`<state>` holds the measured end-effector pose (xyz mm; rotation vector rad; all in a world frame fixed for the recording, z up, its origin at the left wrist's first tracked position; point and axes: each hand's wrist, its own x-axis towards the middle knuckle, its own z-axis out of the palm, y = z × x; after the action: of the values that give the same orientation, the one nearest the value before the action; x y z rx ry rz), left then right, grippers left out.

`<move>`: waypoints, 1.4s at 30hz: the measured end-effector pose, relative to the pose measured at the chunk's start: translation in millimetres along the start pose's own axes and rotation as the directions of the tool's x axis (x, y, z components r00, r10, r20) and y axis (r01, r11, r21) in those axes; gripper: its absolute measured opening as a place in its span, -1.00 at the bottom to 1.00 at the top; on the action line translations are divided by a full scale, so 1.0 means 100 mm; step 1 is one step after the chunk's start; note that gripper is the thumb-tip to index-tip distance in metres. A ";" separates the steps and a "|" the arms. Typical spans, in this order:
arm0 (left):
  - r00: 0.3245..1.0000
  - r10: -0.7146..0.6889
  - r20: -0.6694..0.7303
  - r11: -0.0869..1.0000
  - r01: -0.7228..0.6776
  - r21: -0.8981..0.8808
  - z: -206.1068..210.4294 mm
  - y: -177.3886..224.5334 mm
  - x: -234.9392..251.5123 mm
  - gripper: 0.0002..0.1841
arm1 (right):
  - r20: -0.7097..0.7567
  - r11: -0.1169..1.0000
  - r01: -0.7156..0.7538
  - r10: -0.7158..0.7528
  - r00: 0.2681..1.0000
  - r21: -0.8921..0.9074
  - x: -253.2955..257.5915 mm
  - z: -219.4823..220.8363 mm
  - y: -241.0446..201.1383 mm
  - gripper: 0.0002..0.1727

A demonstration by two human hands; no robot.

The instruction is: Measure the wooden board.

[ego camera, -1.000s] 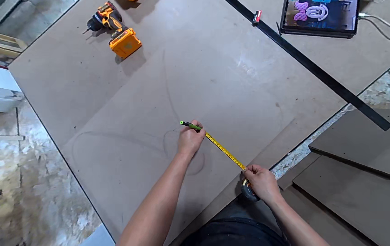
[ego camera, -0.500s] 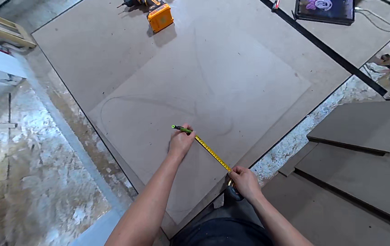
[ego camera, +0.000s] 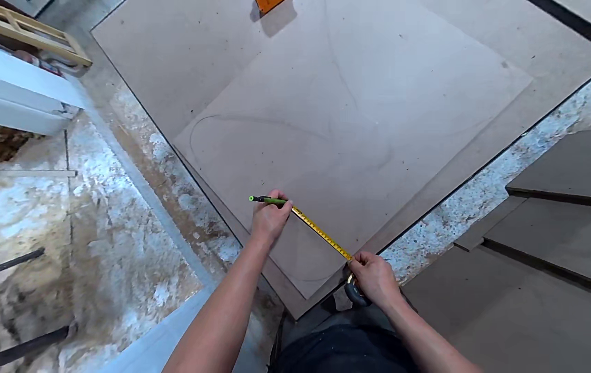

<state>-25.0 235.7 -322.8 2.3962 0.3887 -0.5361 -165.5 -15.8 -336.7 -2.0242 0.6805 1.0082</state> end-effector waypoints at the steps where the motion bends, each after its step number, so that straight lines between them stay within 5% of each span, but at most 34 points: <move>1: 1.000 0.001 0.005 1.000 -0.001 0.000 -0.04 -0.07 -0.03 -0.86 | 0.006 1.000 0.001 -0.001 1.000 0.002 -0.04 0.08 0.00 -0.77; 9: 1.000 -0.002 0.015 0.999 0.001 0.047 -0.28 -0.62 -0.26 -0.87 | 0.016 1.000 -0.017 0.018 1.000 -0.011 -0.39 0.74 -0.04 -0.76; 22: 0.999 -0.009 0.039 0.996 0.006 0.085 -0.26 -0.63 -0.20 -0.81 | 0.034 1.000 -0.012 0.012 0.999 0.009 -0.33 0.73 0.00 -0.75; 31: 0.995 0.056 0.086 0.995 -0.063 0.072 0.07 0.12 0.26 -0.80 | -0.033 0.999 -0.025 0.025 0.999 0.021 0.12 -0.15 0.01 -0.77; 42: 0.996 0.050 0.078 0.997 -0.054 0.057 0.75 1.98 1.12 -0.79 | -0.057 0.998 -0.002 0.005 0.998 0.061 0.93 -1.91 0.02 -0.81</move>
<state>131.6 54.1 -323.7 2.4266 0.2798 -0.6213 -35.3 -183.4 -338.3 -2.0063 0.7367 0.9233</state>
